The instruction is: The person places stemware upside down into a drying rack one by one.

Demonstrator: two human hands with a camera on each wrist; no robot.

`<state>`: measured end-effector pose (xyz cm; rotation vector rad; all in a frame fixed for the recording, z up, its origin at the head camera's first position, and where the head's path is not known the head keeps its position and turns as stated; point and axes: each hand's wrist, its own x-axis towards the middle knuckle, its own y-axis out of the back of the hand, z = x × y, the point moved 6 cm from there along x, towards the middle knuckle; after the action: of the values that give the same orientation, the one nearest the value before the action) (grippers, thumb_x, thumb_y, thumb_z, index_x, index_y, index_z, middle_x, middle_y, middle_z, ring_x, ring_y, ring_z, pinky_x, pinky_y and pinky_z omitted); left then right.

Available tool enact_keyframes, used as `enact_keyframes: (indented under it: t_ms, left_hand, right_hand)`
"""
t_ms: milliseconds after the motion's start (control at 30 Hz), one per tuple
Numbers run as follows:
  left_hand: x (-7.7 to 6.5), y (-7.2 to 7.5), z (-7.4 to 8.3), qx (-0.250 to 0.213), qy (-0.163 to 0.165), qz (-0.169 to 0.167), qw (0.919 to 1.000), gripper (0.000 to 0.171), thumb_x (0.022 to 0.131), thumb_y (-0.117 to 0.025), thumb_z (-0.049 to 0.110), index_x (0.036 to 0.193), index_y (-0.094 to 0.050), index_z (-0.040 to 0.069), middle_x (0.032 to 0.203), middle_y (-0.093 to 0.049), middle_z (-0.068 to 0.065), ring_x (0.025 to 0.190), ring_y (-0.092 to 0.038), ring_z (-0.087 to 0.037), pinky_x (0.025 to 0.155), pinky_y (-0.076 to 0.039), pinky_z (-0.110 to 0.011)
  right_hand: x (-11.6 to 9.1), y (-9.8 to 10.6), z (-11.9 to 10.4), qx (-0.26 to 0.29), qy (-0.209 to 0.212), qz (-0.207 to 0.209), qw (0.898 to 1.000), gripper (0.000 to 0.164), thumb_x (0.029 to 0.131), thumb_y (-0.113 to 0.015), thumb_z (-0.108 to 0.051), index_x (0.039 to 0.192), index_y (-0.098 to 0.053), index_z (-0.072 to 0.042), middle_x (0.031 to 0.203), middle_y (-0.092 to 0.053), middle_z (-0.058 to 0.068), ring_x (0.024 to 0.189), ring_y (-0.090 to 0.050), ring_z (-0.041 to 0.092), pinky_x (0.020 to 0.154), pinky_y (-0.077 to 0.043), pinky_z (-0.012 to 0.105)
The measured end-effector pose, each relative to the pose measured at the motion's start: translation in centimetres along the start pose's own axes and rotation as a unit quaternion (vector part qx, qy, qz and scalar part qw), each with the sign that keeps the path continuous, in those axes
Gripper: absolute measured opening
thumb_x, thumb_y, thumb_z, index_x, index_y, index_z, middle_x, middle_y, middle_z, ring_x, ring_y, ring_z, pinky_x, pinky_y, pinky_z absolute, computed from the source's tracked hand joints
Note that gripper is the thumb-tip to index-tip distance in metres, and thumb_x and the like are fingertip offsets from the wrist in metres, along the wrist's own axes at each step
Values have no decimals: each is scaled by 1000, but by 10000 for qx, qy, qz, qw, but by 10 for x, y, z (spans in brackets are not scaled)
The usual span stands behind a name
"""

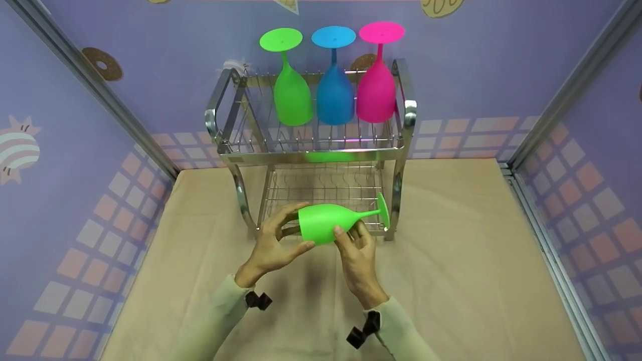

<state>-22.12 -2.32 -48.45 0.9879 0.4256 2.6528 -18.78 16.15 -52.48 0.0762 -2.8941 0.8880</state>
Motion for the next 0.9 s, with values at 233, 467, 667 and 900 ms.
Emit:
enact_keyframes:
  t_ms: [233,467,667,900]
  left_hand:
    - [0,-1,1,-440,116,-112,9989,81,85,-92,20,155,-51,7,149,-61,-17,131,-65,-28,102,-63,-45]
    - [-5,8,-5,-745,413,-229,9961,82,89,-88,18,159,-47,6,156,-56,-16,138,-62,-36,104,-61,-49]
    - [-14,28,-14,-460,418,-87,9980,76,93,-83,21,160,-47,8,157,-55,-16,141,-58,-38,111,-55,-56]
    - [-24,61,-39,578,752,556,9939,62,94,-84,16,148,-58,-1,145,-63,-22,131,-64,-47,108,-58,-52]
  right_hand:
    - [2,0,-6,-60,79,83,9999,60,110,-55,-6,162,-27,3,152,-52,9,141,-57,20,120,-49,35]
    - [8,-6,-27,-142,455,-113,9988,59,106,-58,1,160,-33,4,149,-55,10,140,-57,20,120,-48,34]
    - [16,-17,-48,-658,929,-628,9915,52,103,-57,10,153,-42,6,144,-57,15,136,-60,25,116,-53,36]
    - [32,-41,-82,-1908,1517,-1105,9635,54,100,-60,10,152,-46,9,143,-59,17,131,-63,27,112,-56,36]
